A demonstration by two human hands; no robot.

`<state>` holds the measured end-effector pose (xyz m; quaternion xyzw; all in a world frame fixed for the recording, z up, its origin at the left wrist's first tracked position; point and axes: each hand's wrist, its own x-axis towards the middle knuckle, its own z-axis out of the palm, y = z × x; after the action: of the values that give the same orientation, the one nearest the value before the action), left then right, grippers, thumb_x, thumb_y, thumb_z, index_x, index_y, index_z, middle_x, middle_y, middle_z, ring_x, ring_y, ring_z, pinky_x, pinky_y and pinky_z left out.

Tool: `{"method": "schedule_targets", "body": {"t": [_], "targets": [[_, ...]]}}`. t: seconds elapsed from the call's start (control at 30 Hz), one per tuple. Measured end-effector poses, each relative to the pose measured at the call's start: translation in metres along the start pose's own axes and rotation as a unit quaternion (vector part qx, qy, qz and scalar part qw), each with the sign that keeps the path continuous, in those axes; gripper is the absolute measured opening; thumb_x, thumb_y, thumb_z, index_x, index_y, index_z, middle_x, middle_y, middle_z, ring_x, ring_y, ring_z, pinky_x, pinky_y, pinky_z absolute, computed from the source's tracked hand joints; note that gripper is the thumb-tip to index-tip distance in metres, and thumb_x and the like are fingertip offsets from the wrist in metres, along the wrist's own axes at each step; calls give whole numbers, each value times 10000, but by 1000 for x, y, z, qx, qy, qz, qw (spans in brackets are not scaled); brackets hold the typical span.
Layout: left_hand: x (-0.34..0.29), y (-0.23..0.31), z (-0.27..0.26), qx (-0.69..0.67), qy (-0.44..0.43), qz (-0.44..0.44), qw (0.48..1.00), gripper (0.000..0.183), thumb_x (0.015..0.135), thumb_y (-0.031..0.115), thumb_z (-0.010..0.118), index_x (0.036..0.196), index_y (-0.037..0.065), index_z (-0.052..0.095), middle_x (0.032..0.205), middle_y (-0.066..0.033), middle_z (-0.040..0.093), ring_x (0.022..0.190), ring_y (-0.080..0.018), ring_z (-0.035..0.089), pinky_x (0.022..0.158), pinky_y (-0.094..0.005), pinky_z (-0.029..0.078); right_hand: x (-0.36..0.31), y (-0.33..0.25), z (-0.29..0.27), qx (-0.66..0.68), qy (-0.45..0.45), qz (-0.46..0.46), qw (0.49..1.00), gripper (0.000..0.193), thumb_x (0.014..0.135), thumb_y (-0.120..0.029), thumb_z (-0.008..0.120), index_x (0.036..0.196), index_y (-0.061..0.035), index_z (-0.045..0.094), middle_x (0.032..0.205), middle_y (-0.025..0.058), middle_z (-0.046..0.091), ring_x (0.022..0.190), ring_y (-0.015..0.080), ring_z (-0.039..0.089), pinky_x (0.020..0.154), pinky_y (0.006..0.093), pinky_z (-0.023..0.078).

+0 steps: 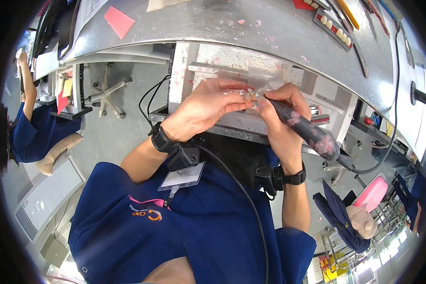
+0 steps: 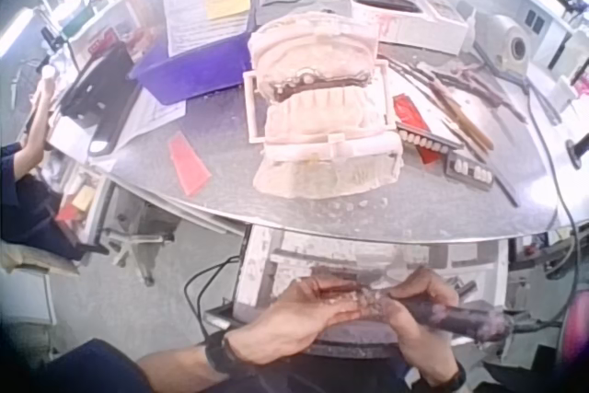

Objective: Preparing and adjusting dental molds and placing a component in a storage rack.

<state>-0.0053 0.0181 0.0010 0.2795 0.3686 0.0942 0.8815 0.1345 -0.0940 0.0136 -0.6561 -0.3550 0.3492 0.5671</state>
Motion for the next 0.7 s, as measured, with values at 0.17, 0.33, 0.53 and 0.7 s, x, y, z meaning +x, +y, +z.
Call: {"method": "schedule_targets", "body": {"t": [0.17, 0.33, 0.53, 0.7], "targets": [[-3, 3, 2, -1, -13, -2, 1000, 307, 896, -11, 574, 1164, -143, 505, 1076, -227, 628, 953, -256, 661, 872, -305, 548, -3, 2, 3, 28, 40, -9, 999, 109, 813, -33, 659, 839, -3, 558, 814, 17, 543, 729, 71, 515, 676, 218, 422], [-2, 2, -1, -15, -6, -16, 1000, 307, 891, -20, 571, 1169, -134, 507, 1079, -212, 629, 953, -254, 660, 876, -309, 546, -2, 5, 2, 15, 19, -17, 1000, 104, 812, -29, 656, 841, -2, 560, 807, 22, 545, 730, 73, 519, 681, 217, 423], [-2, 3, 3, -19, -2, -2, 1000, 287, 874, -43, 579, 1148, -115, 540, 1050, -202, 643, 937, -246, 663, 874, -301, 540, -1, 0, 0, 9, 24, -4, 1000, 107, 810, -27, 662, 851, 5, 569, 801, 28, 556, 725, 80, 521, 682, 219, 424], [-9, 5, 16, 105, 3, 132, 986, 303, 877, 10, 639, 1148, -108, 571, 973, -161, 686, 906, -204, 671, 783, -289, 543, -6, -33, -22, 101, 144, -16, 984, 93, 820, -20, 648, 877, 5, 579, 835, 53, 583, 741, 101, 540, 689, 230, 446]]}}
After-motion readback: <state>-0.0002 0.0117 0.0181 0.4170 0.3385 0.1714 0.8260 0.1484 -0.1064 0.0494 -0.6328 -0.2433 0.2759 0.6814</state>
